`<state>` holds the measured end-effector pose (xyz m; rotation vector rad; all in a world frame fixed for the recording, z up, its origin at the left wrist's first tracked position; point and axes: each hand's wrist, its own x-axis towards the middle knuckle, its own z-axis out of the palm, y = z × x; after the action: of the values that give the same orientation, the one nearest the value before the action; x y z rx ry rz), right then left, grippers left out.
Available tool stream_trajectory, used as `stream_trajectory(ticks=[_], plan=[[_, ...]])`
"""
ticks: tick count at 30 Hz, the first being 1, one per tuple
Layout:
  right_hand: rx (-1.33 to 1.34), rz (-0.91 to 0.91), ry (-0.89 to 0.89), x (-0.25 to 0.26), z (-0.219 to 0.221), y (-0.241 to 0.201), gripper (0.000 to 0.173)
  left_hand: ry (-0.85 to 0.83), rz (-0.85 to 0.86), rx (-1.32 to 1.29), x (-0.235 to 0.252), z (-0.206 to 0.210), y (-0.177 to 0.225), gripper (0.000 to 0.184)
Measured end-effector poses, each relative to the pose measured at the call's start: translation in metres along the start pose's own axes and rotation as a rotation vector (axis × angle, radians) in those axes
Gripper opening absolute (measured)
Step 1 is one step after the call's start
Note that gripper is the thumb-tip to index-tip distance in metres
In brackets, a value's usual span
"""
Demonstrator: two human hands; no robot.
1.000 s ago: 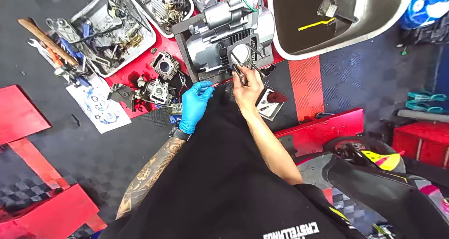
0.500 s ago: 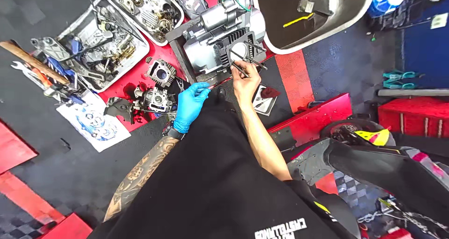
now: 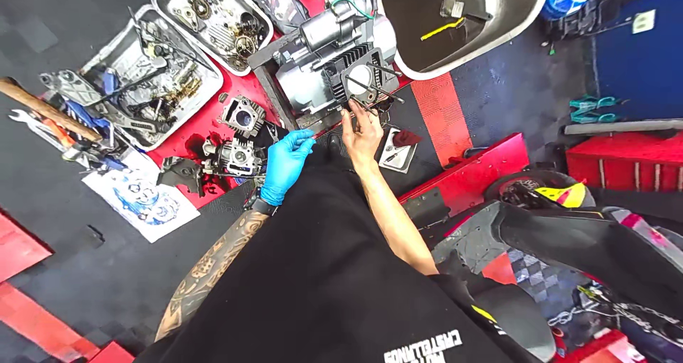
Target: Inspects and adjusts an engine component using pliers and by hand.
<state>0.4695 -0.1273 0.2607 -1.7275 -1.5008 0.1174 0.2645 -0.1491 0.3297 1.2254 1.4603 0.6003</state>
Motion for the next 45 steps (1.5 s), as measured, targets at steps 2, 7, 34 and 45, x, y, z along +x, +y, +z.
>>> stream_trajectory(ticks=[2,7,34,45], plan=[[-0.035,-0.022,-0.021,0.001,-0.001,0.000,0.027,-0.002,-0.002,0.013,0.000,-0.001,-0.001,0.024],[-0.078,-0.081,-0.090,-0.002,-0.005,0.004,0.031,-0.021,0.010,0.024,0.001,-0.001,-0.002,0.024],[0.257,0.235,0.129,0.016,0.005,0.005,0.016,0.032,-0.078,0.558,0.100,0.061,0.081,0.044],[0.139,-0.086,0.016,0.001,-0.019,0.029,0.023,0.016,0.027,0.477,0.070,0.048,0.063,0.049]])
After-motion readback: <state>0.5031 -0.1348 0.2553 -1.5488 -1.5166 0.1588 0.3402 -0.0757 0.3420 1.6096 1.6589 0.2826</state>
